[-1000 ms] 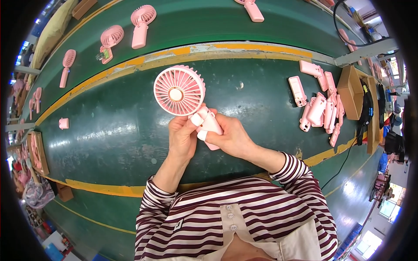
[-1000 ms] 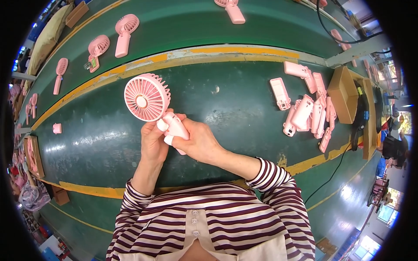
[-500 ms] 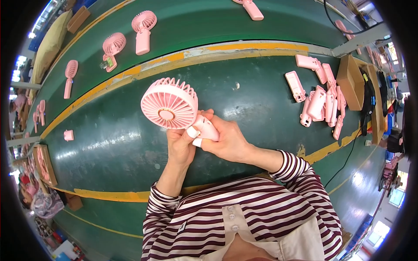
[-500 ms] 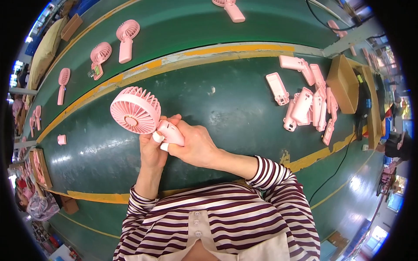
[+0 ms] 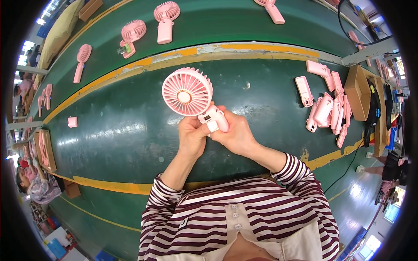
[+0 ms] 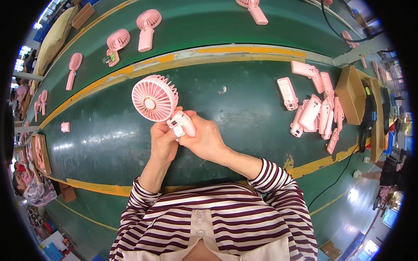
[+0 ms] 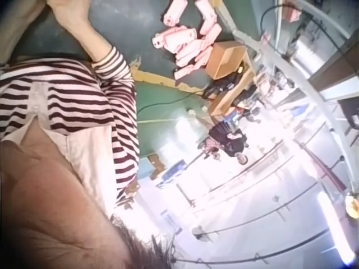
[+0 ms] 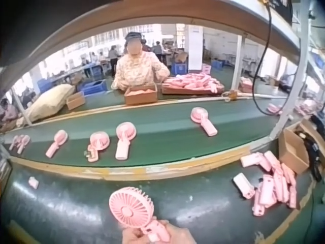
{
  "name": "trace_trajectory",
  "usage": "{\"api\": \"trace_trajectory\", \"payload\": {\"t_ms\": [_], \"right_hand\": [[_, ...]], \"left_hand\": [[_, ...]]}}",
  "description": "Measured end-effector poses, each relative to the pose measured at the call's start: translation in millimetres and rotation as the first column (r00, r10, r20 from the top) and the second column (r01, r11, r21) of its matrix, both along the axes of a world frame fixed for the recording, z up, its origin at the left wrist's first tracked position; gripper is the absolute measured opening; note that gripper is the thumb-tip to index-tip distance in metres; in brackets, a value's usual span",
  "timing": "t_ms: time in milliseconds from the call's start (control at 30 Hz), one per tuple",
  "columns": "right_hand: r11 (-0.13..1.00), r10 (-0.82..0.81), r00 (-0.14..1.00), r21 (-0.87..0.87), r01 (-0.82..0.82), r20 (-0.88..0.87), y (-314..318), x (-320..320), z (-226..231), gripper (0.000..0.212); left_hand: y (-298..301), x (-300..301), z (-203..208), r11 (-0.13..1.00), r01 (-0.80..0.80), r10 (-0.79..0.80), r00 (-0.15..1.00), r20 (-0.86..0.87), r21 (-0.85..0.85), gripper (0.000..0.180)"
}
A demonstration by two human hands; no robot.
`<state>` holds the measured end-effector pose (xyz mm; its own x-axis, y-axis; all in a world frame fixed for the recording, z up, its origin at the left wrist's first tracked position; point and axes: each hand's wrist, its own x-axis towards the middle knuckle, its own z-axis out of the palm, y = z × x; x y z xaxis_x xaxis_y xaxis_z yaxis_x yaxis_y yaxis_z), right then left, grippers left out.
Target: The person assembles portable mini fans by fitting the fan head and internal electronics into the handle base, pressing a handle cover onto each fan by hand, and placing the assembled fans onto the conveyor belt.
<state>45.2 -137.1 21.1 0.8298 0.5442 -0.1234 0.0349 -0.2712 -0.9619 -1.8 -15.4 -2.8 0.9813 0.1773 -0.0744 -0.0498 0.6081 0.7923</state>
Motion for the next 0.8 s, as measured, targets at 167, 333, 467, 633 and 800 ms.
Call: {"api": "trace_trajectory", "payload": {"t_ms": [167,333,467,633,800], "right_hand": [[0.999,0.034,0.990,-0.029,-0.039,-0.136,2,9,-7,0.035],[0.987,0.115,0.873,0.150,-0.049,-0.473,3,29,-9,0.027],[0.928,0.258,0.632,0.369,0.048,-0.731,-5,45,-11,0.027],[0.939,0.212,0.655,0.338,0.070,-0.725,-11,48,-16,0.027],[0.985,0.097,0.942,0.166,-0.045,-0.322,3,46,-18,0.019]], "left_hand": [[-2,2,-3,0.999,-0.045,0.044,0.998,-0.049,-0.018,0.037],[10,15,-1,0.999,0.031,-0.024,0.982,-0.186,0.036,0.038],[18,22,-2,0.998,0.057,-0.063,0.983,-0.171,-0.038,0.054],[14,31,-13,0.983,0.101,-0.122,0.983,-0.134,-0.152,0.052],[19,26,-11,0.999,0.022,-0.010,0.971,-0.240,0.046,0.039]]}}
